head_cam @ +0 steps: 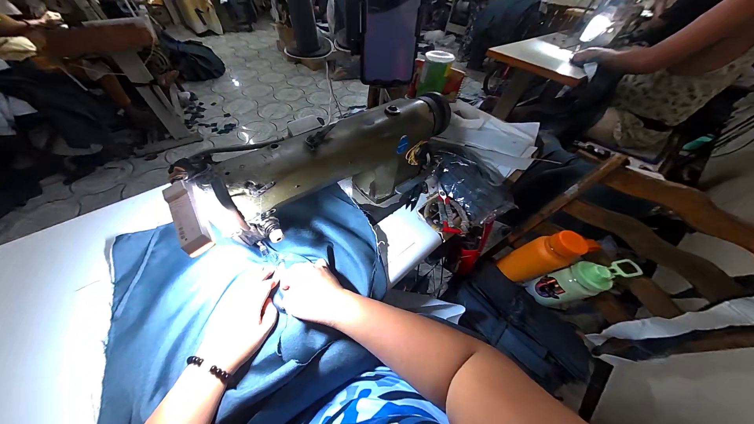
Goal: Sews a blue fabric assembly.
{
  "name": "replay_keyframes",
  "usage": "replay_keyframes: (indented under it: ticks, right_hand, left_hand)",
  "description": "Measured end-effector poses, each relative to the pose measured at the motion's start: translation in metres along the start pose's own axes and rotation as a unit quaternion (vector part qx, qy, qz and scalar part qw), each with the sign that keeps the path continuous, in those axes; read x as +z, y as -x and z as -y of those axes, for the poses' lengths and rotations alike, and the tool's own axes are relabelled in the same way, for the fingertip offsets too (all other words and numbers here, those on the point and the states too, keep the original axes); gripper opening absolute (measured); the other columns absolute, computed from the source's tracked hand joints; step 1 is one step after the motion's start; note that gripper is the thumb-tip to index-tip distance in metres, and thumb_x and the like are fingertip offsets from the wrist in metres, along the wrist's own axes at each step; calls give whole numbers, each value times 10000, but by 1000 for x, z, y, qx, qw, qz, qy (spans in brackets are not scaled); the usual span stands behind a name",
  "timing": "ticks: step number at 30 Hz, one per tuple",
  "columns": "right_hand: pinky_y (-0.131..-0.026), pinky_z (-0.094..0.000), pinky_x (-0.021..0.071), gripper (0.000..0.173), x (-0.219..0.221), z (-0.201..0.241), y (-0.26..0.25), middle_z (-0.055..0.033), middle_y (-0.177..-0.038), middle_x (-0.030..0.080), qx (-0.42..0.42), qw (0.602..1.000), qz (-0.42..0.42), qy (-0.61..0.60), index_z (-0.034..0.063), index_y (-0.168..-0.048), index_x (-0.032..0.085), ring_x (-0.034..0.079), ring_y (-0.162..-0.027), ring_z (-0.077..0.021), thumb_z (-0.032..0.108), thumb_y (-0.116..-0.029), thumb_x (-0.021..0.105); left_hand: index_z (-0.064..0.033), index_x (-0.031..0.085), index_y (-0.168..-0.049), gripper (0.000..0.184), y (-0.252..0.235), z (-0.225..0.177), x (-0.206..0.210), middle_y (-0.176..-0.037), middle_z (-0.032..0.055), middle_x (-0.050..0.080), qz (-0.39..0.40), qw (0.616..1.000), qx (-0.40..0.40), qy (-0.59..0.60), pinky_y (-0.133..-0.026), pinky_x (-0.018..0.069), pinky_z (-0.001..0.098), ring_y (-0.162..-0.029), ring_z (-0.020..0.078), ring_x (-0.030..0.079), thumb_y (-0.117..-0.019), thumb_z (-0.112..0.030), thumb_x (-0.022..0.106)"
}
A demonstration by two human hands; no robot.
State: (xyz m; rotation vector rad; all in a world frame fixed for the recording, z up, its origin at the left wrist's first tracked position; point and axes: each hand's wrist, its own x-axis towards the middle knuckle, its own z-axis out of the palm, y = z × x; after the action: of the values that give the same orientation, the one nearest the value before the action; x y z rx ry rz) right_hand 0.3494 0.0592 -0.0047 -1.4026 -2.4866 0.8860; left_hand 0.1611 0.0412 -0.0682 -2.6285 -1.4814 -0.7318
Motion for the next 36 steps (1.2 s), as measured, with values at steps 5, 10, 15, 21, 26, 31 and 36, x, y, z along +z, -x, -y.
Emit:
replay_keyframes:
  ticks: [5, 10, 15, 21, 26, 31, 36]
  right_hand:
    - [-1003, -594, 409, 283, 1, 1, 0, -184, -1170, 673, -2, 1000, -1, 0, 8, -1140, 697, 616, -1175, -338, 210, -1000, 558]
    - [-1000, -580, 411, 283, 3, 1, -1, -176, -1164, 675, 3, 1000, -3, 9, 15, -1137, 696, 618, -1171, -326, 223, -1001, 559]
    - [-1003, -594, 404, 286, 1, 2, -1, -183, -1183, 669, 2, 1000, 1, 22, 10, -1142, 691, 612, -1187, -338, 216, -1008, 546]
    - [-994, -587, 420, 312, 2, 3, 4, -190, -1209, 670, -14, 999, -5, 48, 21, -1187, 691, 616, -1191, -347, 219, -1025, 512]
    - [-1041, -596, 401, 333, 11, -5, 4, -172, -1376, 621, -46, 997, -33, 61, 36, -1232, 688, 557, -1319, -326, 222, -1028, 503]
    - [-1079, -550, 375, 364, 14, -18, 4, -147, -1312, 642, -96, 992, -27, 76, 59, -1256, 679, 531, -1320, -325, 268, -1049, 464]
    - [-1026, -535, 428, 357, 11, -35, 7, -126, -1214, 702, -153, 983, -67, 82, 78, -1198, 724, 610, -1213, -313, 285, -1047, 475]
  left_hand:
    - [-5, 745, -1106, 444, 0, 1, 2, -1316, 163, 684, -6, 1000, 0, -5, -1051, 483, 535, -1259, 361, 631, -910, -229, 416]
    - [-3, 749, -1102, 440, 1, 2, 2, -1306, 161, 689, -18, 1000, 4, 2, -1049, 486, 530, -1249, 364, 637, -907, -222, 420]
    - [-15, 751, -1093, 433, -1, 1, 2, -1308, 149, 689, -20, 1000, 2, -4, -1038, 496, 521, -1246, 349, 640, -909, -227, 423]
    - [-11, 747, -1103, 435, 0, 1, 1, -1321, 143, 685, -10, 1000, 2, -11, -1051, 490, 519, -1259, 345, 634, -919, -223, 416]
    - [-14, 747, -1111, 441, 0, 1, 3, -1323, 139, 682, -14, 1000, 0, -7, -1066, 475, 516, -1268, 340, 625, -914, -222, 411]
    - [-22, 743, -1161, 455, 5, 6, 6, -1329, 141, 682, -15, 1000, -4, -1, -1068, 476, 526, -1278, 340, 622, -938, -223, 402]
    - [-49, 723, -1225, 454, -4, 1, -2, -1351, 138, 667, 32, 999, -10, -3, -1060, 481, 529, -1283, 338, 614, -959, -230, 403]
